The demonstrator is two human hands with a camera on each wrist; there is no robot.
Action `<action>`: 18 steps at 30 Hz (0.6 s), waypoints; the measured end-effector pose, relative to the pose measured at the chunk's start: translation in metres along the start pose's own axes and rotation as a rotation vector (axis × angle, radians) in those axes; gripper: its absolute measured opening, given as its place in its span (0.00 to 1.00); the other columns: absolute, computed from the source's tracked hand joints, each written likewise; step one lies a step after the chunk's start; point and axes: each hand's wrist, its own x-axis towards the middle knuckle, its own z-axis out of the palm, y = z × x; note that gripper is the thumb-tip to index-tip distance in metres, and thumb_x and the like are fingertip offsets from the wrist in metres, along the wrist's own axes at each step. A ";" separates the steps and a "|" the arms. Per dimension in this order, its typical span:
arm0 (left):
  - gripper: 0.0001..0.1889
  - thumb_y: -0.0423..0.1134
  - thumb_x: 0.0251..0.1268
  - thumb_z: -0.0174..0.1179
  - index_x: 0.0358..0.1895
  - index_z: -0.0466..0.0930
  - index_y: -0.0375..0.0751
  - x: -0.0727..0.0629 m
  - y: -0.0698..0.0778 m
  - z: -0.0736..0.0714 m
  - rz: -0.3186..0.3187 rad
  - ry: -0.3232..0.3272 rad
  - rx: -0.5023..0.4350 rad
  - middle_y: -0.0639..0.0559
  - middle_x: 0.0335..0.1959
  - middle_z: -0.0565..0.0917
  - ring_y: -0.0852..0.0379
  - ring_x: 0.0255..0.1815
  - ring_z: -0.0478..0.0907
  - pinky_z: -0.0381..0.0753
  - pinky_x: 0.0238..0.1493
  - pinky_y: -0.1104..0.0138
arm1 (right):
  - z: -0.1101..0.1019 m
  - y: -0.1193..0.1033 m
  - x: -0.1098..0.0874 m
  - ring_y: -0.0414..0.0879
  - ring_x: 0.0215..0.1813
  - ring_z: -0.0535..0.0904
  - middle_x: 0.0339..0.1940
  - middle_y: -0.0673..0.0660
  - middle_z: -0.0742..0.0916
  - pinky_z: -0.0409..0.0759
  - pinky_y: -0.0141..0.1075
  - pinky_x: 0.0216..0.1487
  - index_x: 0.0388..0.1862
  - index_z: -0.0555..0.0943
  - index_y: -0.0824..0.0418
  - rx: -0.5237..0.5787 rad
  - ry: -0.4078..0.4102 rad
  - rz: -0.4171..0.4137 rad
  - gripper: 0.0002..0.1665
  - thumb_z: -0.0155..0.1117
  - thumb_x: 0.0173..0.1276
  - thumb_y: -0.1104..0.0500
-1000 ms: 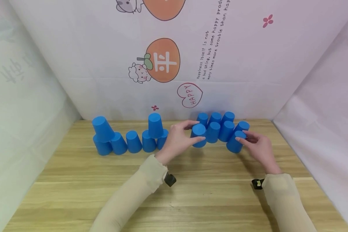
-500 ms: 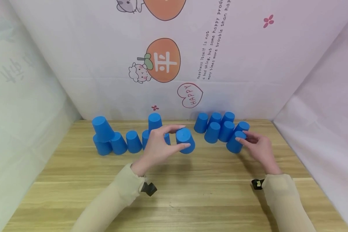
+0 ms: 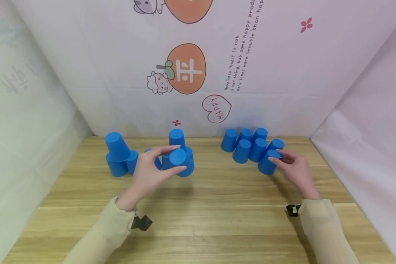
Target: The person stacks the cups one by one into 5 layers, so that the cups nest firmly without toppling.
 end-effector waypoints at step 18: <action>0.27 0.38 0.52 0.81 0.58 0.86 0.42 0.024 -0.009 -0.094 -0.002 0.192 0.160 0.53 0.52 0.86 0.63 0.51 0.79 0.76 0.56 0.70 | 0.000 0.000 0.000 0.68 0.64 0.76 0.66 0.71 0.78 0.77 0.61 0.58 0.72 0.73 0.66 -0.010 -0.002 0.001 0.49 0.65 0.67 0.31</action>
